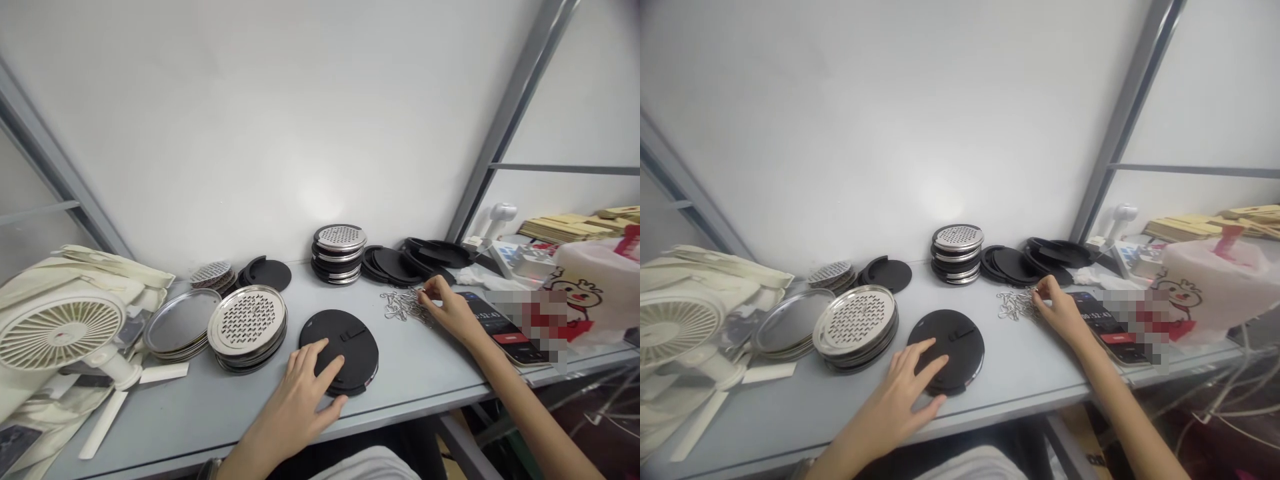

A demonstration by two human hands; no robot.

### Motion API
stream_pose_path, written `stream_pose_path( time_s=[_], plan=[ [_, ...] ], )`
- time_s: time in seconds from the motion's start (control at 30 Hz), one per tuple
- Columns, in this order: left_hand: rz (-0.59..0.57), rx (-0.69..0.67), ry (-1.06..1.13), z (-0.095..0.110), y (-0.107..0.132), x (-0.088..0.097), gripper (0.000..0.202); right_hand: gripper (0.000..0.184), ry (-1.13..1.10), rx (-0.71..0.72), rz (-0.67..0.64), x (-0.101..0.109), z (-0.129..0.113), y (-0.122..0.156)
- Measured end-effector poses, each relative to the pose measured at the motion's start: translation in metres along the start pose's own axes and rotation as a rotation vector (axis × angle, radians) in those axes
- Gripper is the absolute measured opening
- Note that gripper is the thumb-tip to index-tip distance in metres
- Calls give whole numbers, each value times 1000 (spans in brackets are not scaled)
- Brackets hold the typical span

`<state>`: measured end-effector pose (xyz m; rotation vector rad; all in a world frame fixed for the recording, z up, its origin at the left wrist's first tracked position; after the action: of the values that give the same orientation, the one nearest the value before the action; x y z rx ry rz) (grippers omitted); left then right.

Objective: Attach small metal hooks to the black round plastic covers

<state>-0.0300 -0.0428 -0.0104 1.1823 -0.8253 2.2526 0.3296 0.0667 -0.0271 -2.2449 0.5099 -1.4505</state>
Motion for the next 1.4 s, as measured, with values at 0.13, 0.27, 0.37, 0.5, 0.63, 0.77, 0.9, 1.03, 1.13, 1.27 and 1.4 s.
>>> stream_pose_path(
  time_s=[0.13,0.27,0.37,0.5,0.63,0.77,0.9,1.03,1.13,1.27,1.4],
  plan=[
    [2,-2,-3,0,0,-1,48,12,5,18,-10,2,-2,1],
    [-3,0,-7,0,1,-1,48,18,4,36,-22,4,-7,1],
    [-3,-1,-6,0,1,-1,48,24,20,55,29,7,-8,1],
    [7,-9,-1,0,0,-1,47,31,68,55,88,10,-8,1],
    [17,-26,-17,1,0,-1,48,32,83,51,59,7,-5,1],
    [18,-36,-17,0,0,-2,47,31,79,78,59,4,-3,0],
    [23,-36,-15,-2,0,-2,48,28,56,59,67,5,-4,-1],
    [34,-46,-17,-2,0,-3,48,26,44,-45,74,9,-5,2],
    [42,-49,-26,-1,1,-2,47,23,24,-128,110,14,-5,4],
    [35,-40,-28,0,1,-1,47,18,11,-166,172,18,-5,5],
    [26,-38,-25,1,0,-1,47,19,27,-155,149,18,-6,4]
  ],
)
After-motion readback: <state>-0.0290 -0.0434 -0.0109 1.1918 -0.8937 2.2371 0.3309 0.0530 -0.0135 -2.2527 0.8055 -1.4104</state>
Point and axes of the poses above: each hand's wrist, its own y-axis away from the middle knuckle, its own x-axis out of the back of the hand, z = x × y, the point moved 3 cm from there along -y, towards the middle knuckle, and after that the axes turned 13 degrees about y, right-handed, at the moved point
